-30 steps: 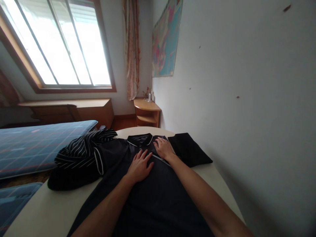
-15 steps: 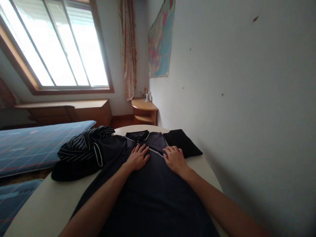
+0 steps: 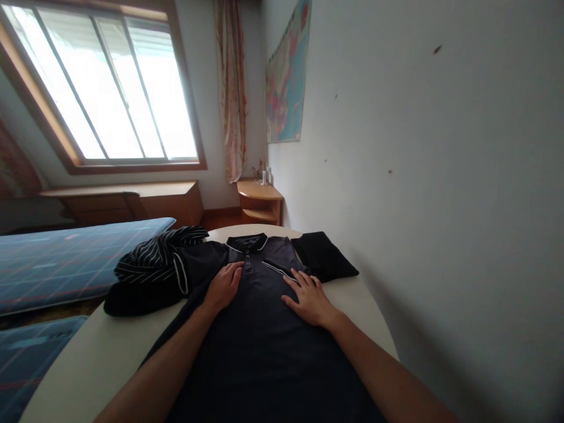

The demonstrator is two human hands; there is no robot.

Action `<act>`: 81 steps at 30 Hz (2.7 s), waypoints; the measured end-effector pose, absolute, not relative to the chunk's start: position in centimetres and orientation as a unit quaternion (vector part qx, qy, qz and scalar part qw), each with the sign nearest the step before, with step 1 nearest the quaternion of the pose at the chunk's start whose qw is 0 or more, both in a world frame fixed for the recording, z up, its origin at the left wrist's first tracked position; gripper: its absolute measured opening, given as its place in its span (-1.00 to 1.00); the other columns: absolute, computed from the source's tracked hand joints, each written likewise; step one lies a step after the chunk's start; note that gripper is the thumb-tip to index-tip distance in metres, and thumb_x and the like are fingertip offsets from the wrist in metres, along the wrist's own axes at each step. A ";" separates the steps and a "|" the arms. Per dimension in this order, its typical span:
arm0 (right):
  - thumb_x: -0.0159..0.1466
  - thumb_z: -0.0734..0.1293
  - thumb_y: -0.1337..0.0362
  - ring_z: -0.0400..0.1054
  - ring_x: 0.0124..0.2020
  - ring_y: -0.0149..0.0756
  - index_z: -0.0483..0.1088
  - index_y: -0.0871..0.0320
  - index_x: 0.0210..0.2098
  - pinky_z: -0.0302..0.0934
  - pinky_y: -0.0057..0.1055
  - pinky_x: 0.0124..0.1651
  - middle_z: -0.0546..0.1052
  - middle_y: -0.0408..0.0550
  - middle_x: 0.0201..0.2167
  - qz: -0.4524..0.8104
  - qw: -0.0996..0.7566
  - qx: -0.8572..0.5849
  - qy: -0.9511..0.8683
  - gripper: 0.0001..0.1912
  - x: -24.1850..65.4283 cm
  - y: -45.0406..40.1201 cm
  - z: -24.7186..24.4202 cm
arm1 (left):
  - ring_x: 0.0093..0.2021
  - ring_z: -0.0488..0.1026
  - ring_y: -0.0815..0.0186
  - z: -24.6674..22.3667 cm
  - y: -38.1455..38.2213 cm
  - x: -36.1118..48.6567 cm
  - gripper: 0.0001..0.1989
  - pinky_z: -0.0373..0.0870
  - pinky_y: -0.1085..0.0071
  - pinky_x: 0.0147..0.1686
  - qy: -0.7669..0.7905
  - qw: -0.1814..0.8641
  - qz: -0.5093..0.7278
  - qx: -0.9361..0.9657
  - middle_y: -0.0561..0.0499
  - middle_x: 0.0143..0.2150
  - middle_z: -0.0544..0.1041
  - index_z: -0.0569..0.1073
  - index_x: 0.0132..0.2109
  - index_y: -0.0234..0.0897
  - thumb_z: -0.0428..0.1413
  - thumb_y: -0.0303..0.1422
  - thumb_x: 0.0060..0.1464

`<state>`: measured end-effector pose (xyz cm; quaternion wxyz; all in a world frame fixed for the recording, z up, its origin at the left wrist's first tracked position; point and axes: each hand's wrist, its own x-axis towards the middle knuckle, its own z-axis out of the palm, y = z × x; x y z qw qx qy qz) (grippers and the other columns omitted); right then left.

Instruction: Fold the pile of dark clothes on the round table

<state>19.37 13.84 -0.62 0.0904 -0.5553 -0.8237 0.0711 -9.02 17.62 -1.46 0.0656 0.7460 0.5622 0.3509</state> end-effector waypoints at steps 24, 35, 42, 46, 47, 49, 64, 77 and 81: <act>0.33 0.26 0.22 0.29 -0.02 -0.14 0.49 0.05 -0.07 0.04 -0.26 0.00 0.51 0.03 -0.10 -0.079 0.223 -0.660 -0.713 -0.76 22.3 16.2 -0.6 | 0.43 -0.02 0.07 -2.4 17.3 -1.8 -0.44 -0.07 0.00 0.35 0.511 0.043 0.156 0.844 -0.08 0.43 0.12 0.20 0.36 -0.11 -0.07 -0.11 0.28; 0.38 0.15 0.24 0.46 -0.14 -0.25 0.36 0.06 0.01 -0.01 -0.25 0.02 0.60 -0.10 -0.23 0.072 0.295 -0.726 -0.617 -0.73 21.8 17.0 0.1 | 0.41 0.01 -0.02 -2.2 17.1 -1.8 -0.42 -0.07 -0.08 0.34 0.504 0.049 0.150 0.849 0.03 0.43 0.13 0.21 0.36 -0.06 -0.06 -0.07 0.25; 0.35 0.22 0.13 0.46 -0.12 -0.17 0.40 0.04 -0.04 -0.02 -0.25 -0.03 0.61 -0.05 -0.23 0.023 0.210 -0.723 -0.658 -0.75 21.1 17.5 1.2 | 0.41 0.01 -0.03 -2.0 17.0 -2.0 -0.39 -0.07 -0.08 0.34 0.497 0.050 0.149 0.853 0.03 0.42 0.15 0.18 0.37 -0.07 -0.05 -0.05 0.23; 0.35 0.22 0.24 0.45 -0.14 -0.20 0.38 0.05 -0.02 -0.02 -0.28 -0.07 0.60 -0.04 -0.20 -0.016 0.187 -0.719 -0.669 -0.76 20.8 17.6 1.3 | 0.42 -0.03 -0.02 -2.0 16.7 -2.4 -0.39 -0.10 -0.08 0.35 0.482 0.054 0.137 0.864 0.03 0.43 0.13 0.18 0.37 -0.05 -0.06 0.00 0.24; 0.34 0.22 0.26 0.44 -0.13 -0.21 0.38 0.05 -0.01 -0.02 -0.29 -0.07 0.59 -0.02 -0.17 -0.028 0.186 -0.714 -0.675 -0.75 20.7 17.5 1.2 | 0.43 -0.04 -0.02 -2.0 16.5 -2.5 -0.39 -0.11 -0.08 0.35 0.478 0.054 0.134 0.866 0.02 0.43 0.12 0.19 0.37 -0.06 -0.07 0.00 0.24; 0.34 0.21 0.27 0.43 -0.10 -0.21 0.39 0.05 -0.02 -0.02 -0.29 -0.06 0.57 0.00 -0.13 -0.047 0.181 -0.701 -0.688 -0.75 20.4 17.2 1.0 | 0.43 -0.06 -0.01 -2.0 16.3 -2.7 -0.39 -0.13 -0.06 0.36 0.474 0.052 0.130 0.869 0.01 0.44 0.10 0.18 0.37 -0.06 -0.09 0.01 0.26; 0.29 0.28 0.26 0.46 -0.13 -0.22 0.44 0.05 -0.01 0.23 -0.40 -0.16 0.58 -0.05 -0.15 0.082 0.309 -0.681 -0.658 -0.72 21.4 17.4 1.8 | 0.43 -0.05 -0.01 -2.1 16.8 -2.4 -0.37 -0.12 -0.05 0.35 0.484 0.065 0.147 0.860 -0.05 0.43 0.11 0.21 0.36 -0.07 -0.01 -0.01 0.21; 0.26 0.32 0.33 0.46 -0.16 -0.27 0.45 0.10 -0.10 0.25 -0.40 -0.11 0.57 -0.05 -0.17 0.086 0.329 -0.633 -0.696 -0.79 18.0 17.2 4.9 | 0.21 0.36 0.18 -2.3 17.8 -2.3 -0.54 0.20 0.24 0.24 0.509 0.111 0.317 0.793 -0.13 0.20 0.45 0.27 0.29 -0.30 -0.09 -0.27 0.31; 0.25 0.30 0.37 0.47 -0.19 -0.33 0.42 0.14 -0.07 0.29 -0.41 -0.09 0.57 -0.05 -0.17 0.204 0.359 -0.531 -0.740 -0.76 15.2 16.8 4.8 | 0.08 0.46 0.20 -1.6 17.7 -2.7 -0.61 0.32 0.29 0.11 0.533 0.129 0.380 0.745 -0.08 0.06 0.55 0.35 0.20 -0.23 -0.11 -0.26 0.33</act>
